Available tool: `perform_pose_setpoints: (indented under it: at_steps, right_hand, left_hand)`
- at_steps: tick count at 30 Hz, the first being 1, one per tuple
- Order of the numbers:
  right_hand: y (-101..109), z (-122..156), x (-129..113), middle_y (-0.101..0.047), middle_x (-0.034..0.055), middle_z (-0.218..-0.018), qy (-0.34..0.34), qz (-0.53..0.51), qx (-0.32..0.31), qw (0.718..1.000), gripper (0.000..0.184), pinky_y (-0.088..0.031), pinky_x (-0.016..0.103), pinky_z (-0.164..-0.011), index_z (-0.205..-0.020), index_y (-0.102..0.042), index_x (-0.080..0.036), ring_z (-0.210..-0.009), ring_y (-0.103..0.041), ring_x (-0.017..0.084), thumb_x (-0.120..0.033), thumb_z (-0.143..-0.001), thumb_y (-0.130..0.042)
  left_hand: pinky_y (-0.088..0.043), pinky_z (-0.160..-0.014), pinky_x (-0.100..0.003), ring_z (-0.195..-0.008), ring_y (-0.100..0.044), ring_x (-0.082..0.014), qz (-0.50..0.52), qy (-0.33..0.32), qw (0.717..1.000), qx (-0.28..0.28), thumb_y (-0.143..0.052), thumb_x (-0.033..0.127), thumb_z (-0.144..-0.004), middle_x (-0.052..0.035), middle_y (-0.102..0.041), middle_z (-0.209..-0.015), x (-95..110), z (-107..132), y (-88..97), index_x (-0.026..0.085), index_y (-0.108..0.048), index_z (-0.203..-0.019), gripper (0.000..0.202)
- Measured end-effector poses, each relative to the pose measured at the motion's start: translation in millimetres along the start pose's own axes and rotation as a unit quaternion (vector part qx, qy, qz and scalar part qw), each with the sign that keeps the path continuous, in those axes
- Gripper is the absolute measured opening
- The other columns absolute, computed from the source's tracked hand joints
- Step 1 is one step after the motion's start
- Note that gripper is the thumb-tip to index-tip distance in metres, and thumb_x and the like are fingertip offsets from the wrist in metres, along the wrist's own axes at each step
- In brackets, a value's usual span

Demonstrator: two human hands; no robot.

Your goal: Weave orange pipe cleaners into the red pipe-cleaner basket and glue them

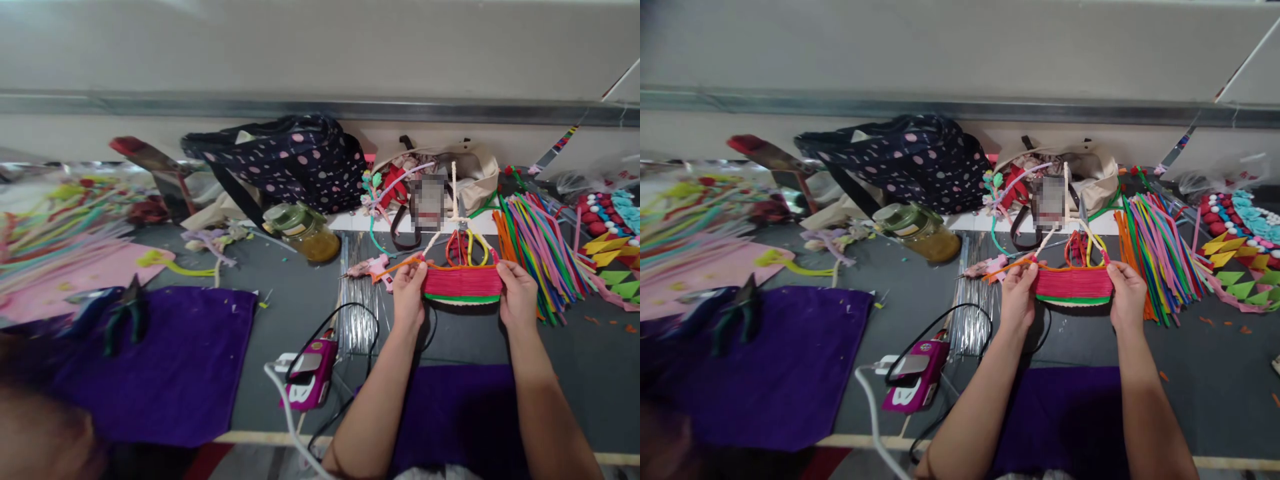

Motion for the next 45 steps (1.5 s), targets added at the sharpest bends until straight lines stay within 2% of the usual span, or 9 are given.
perform_pose_setpoints:
  at_steps: [3, 8, 12, 20, 29, 38, 45]
  right_hand:
    - [1.5, -1.3, 0.8, -0.066, -0.0027, -0.067, 0.004, 0.002, 0.009, 1.000, 0.025, -0.048, 0.025, -0.061, -0.076, -0.070, -0.018, -0.059, -0.058, 0.010, -0.031, -0.059, -0.082]
    - [3.7, -2.8, 1.5, -0.063, -0.0041, -0.064, 0.024, -0.004, 0.033, 0.999, 0.025, -0.045, 0.022, -0.059, -0.074, -0.069, -0.017, -0.058, -0.055, 0.008, -0.030, -0.057, -0.082]
    - [5.7, -3.1, -1.8, -0.063, -0.0038, -0.063, 0.052, -0.006, 0.058, 0.997, 0.024, -0.045, 0.023, -0.058, -0.072, -0.069, -0.016, -0.057, -0.055, 0.009, -0.030, -0.057, -0.082]
    - [6.9, -3.3, -5.8, -0.064, -0.0030, -0.065, 0.075, -0.004, 0.074, 0.994, 0.026, -0.046, 0.024, -0.060, -0.073, -0.068, -0.016, -0.058, -0.056, 0.010, -0.031, -0.058, -0.081]
    - [6.0, -1.2, -6.3, -0.063, -0.0030, -0.066, 0.085, 0.012, 0.069, 0.994, 0.026, -0.047, 0.025, -0.058, -0.074, -0.067, -0.016, -0.058, -0.056, 0.010, -0.033, -0.059, -0.080]
    - [12.2, -7.0, -9.0, -0.062, -0.0037, -0.062, 0.080, -0.005, 0.072, 0.994, 0.024, -0.047, 0.025, -0.057, -0.072, -0.068, -0.016, -0.057, -0.055, 0.010, -0.030, -0.056, -0.080]
    - [13.6, -10.6, -3.8, -0.063, -0.0037, -0.063, 0.042, -0.021, 0.067, 0.997, 0.024, -0.046, 0.024, -0.057, -0.071, -0.068, -0.016, -0.057, -0.056, 0.009, -0.027, -0.053, -0.081]
  left_hand:
    - [-0.047, -0.068, -0.018, -0.071, -0.063, -0.0084, 0.020, -0.021, 0.999, 0.017, -0.083, 0.025, -0.062, -0.0006, -0.071, -0.082, 0.8, -2.5, 4.1, 0.018, -0.069, -0.093, 0.035]
    - [-0.046, -0.057, -0.018, -0.058, -0.059, -0.0075, 0.032, -0.016, 0.998, 0.043, -0.085, 0.027, -0.057, 0.0015, -0.067, -0.071, -3.0, -2.8, 9.5, 0.016, -0.066, -0.074, 0.028]
    - [-0.044, -0.050, -0.018, -0.051, -0.055, -0.0063, 0.025, -0.012, 0.999, 0.043, -0.086, 0.029, -0.056, 0.0030, -0.063, -0.063, -4.4, 0.7, 8.1, 0.015, -0.062, -0.068, 0.030]
    - [-0.041, -0.046, -0.018, -0.051, -0.058, -0.0087, 0.026, 0.038, 0.998, 0.035, -0.085, 0.036, -0.056, 0.0004, -0.065, -0.064, -7.0, -1.0, 4.0, 0.015, -0.066, -0.077, 0.036]
    - [-0.041, -0.045, -0.017, -0.048, -0.056, -0.0069, 0.021, 0.005, 0.997, 0.074, -0.086, 0.036, -0.054, 0.0024, -0.062, -0.060, -8.0, -3.9, 9.5, 0.014, -0.062, -0.072, 0.037]
    - [-0.041, -0.047, -0.017, -0.049, -0.056, -0.0065, 0.036, 0.046, 0.998, 0.033, -0.086, 0.035, -0.055, 0.0015, -0.062, -0.059, -3.3, 2.0, 2.0, 0.014, -0.057, -0.067, 0.038]
    - [-0.040, -0.043, -0.016, -0.042, -0.049, -0.0048, 0.095, 0.109, 0.989, 0.003, -0.085, 0.031, -0.058, 0.0054, -0.055, -0.052, -11.6, -1.4, 3.2, 0.015, -0.053, -0.064, 0.036]
Point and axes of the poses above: each hand's wrist, its own z-axis away from the middle knuckle, its own y-axis out of the back of the hand, x = y × z, the point moved 4 cm from there along -z, towards the middle knuckle
